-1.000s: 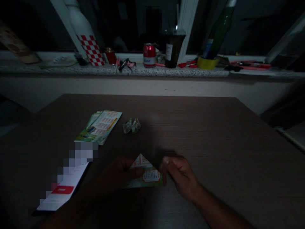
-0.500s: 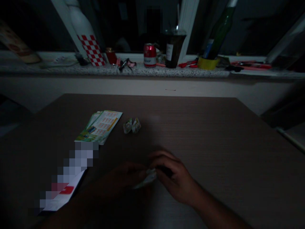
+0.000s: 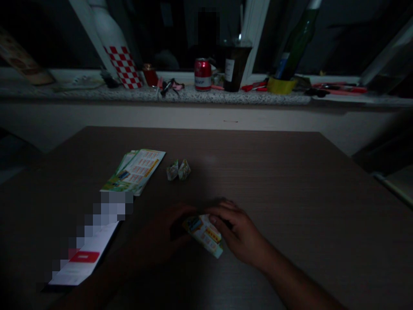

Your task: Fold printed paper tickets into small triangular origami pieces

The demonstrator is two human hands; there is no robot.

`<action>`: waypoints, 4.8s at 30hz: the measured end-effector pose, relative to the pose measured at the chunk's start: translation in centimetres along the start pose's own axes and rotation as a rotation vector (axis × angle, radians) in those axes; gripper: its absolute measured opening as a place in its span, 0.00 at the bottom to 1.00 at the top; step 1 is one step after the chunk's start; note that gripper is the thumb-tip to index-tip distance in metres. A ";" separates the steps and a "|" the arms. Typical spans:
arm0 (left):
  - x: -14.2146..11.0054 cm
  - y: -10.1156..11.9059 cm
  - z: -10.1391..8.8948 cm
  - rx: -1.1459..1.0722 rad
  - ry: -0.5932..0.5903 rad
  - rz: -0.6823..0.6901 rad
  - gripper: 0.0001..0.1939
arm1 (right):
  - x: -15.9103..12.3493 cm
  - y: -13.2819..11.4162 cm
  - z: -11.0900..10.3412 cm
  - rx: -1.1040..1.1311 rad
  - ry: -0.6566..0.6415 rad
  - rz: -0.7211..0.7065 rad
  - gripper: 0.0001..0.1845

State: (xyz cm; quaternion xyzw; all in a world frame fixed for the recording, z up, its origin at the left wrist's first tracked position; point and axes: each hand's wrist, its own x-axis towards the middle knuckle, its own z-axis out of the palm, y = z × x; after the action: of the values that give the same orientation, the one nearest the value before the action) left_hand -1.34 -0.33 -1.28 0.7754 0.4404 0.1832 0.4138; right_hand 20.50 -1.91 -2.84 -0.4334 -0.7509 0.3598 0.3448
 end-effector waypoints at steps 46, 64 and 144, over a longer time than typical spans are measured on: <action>0.2 0.3 0.2 0.506 -0.113 0.175 0.10 | -1.1 -0.9 0.1 -0.454 -0.132 -0.205 0.16; 0.8 0.6 0.9 0.567 -0.045 0.102 0.12 | -0.5 0.0 0.8 -0.456 -0.078 -0.138 0.15; 0.7 0.2 1.6 0.520 -0.026 0.156 0.14 | -0.5 0.5 0.4 -0.432 -0.055 0.007 0.24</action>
State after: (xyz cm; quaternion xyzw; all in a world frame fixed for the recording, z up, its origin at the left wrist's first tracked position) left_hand 0.18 -0.52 -2.11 0.8896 0.4060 0.0853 0.1912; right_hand 20.54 -2.28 -3.57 -0.4898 -0.8182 0.2032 0.2221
